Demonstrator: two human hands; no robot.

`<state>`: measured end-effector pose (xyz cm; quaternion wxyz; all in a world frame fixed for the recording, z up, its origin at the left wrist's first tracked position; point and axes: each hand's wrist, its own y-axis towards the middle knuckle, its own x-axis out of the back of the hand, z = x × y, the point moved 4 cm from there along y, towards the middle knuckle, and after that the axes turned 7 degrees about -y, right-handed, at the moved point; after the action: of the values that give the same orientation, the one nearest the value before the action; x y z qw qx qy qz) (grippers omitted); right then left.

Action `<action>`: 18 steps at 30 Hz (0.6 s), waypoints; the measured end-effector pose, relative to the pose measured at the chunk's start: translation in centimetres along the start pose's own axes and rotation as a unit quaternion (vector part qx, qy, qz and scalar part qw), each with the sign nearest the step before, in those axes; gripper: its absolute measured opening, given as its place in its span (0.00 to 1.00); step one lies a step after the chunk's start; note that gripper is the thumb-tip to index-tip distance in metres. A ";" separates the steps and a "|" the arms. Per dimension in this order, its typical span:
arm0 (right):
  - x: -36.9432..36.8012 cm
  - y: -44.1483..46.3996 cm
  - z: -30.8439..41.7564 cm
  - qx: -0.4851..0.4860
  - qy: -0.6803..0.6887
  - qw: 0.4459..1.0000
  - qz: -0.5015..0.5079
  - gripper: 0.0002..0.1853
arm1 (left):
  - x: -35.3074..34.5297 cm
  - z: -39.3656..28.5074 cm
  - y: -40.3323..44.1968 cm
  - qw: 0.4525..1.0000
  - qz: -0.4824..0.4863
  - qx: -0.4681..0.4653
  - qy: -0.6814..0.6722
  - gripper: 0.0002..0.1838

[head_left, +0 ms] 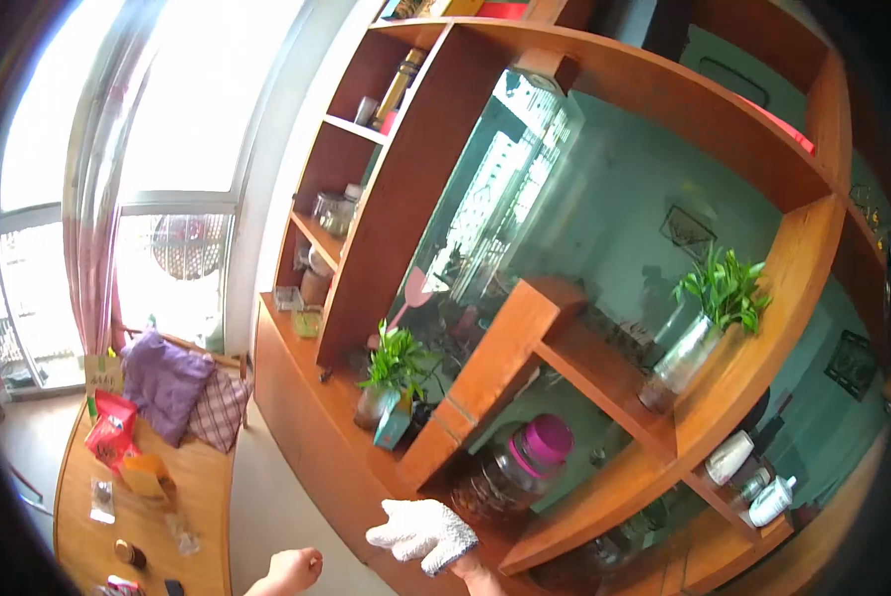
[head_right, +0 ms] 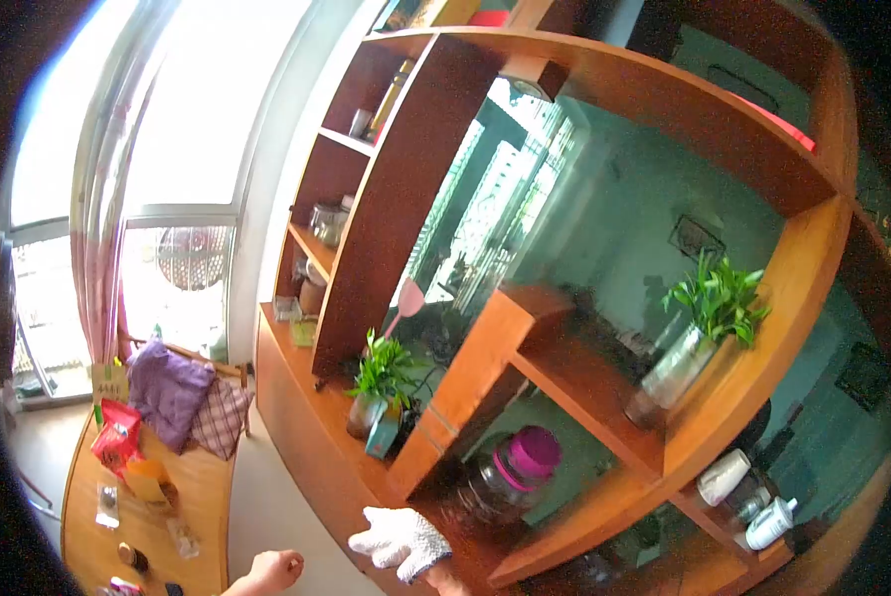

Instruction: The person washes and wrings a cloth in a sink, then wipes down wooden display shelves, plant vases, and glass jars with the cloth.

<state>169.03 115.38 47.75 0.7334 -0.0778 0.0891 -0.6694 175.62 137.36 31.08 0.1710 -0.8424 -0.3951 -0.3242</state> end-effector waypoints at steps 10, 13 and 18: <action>0.7 12.6 13.1 0.297 -0.200 0.932 0.061 0.12 | 6.0 4.4 14.8 1.000 0.013 -0.015 0.006 0.10; 8.8 22.2 5.4 0.265 -0.338 0.900 -0.072 0.08 | 9.7 5.1 17.1 0.999 -0.022 0.008 -0.033 0.08; 5.6 25.8 15.4 0.468 -0.579 0.667 0.017 0.11 | 13.2 6.8 21.6 0.995 -0.044 0.069 -0.058 0.08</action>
<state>198.15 112.13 56.57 0.5889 -0.0951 -0.6773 -0.4306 201.56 134.81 34.41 0.1908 -0.8280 -0.4622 -0.2537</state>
